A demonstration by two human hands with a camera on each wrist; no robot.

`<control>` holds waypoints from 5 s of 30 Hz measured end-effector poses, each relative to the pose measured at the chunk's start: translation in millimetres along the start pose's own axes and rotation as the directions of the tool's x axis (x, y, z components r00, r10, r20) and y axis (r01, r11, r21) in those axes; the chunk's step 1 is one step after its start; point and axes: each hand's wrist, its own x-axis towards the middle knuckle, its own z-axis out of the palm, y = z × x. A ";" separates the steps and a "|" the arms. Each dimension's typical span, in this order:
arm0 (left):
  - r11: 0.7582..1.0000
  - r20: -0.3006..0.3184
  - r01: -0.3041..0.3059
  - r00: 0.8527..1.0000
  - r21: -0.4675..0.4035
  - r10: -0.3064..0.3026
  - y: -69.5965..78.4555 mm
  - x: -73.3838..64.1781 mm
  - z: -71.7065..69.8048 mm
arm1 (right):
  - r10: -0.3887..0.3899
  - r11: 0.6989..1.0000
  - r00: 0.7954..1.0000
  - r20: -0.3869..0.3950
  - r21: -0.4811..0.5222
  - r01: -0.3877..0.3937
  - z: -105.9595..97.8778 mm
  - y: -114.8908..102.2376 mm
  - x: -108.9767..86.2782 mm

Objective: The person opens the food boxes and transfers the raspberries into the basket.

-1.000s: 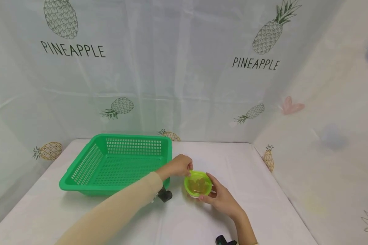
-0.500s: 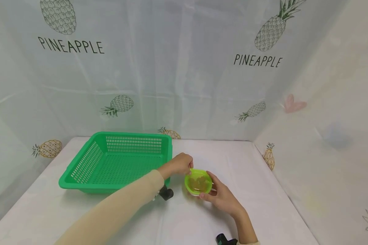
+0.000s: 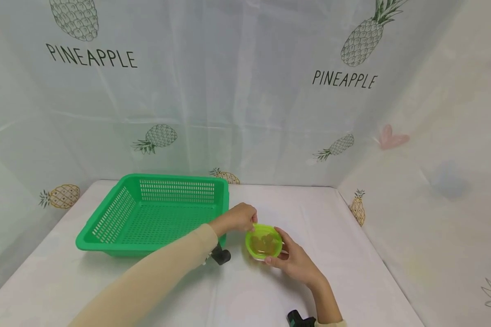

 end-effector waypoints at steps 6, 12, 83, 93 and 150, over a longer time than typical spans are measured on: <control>1.000 0.036 0.007 0.999 -0.004 -0.007 0.4 1.3 -3.5 | -0.011 1.000 1.000 0.003 -0.007 0.011 -0.8 0.8 2.1; 1.000 0.061 0.030 0.998 0.002 -0.030 0.0 2.6 -5.4 | -0.016 0.999 1.000 0.010 0.031 0.016 -0.8 3.7 5.1; 0.995 0.060 -0.052 0.997 -0.080 0.057 -7.3 5.3 -0.5 | 0.036 0.997 0.998 -0.052 -0.060 -0.039 0.9 8.7 11.0; 0.996 0.054 -0.045 0.997 -0.079 0.050 -6.7 6.3 0.0 | 0.022 0.998 0.999 -0.049 -0.049 -0.024 -0.8 7.6 10.4; 0.933 -0.054 -0.057 0.998 -0.356 0.040 -1.7 -7.9 -31.2 | -0.025 1.000 1.000 -0.015 0.010 0.025 -0.8 11.3 8.3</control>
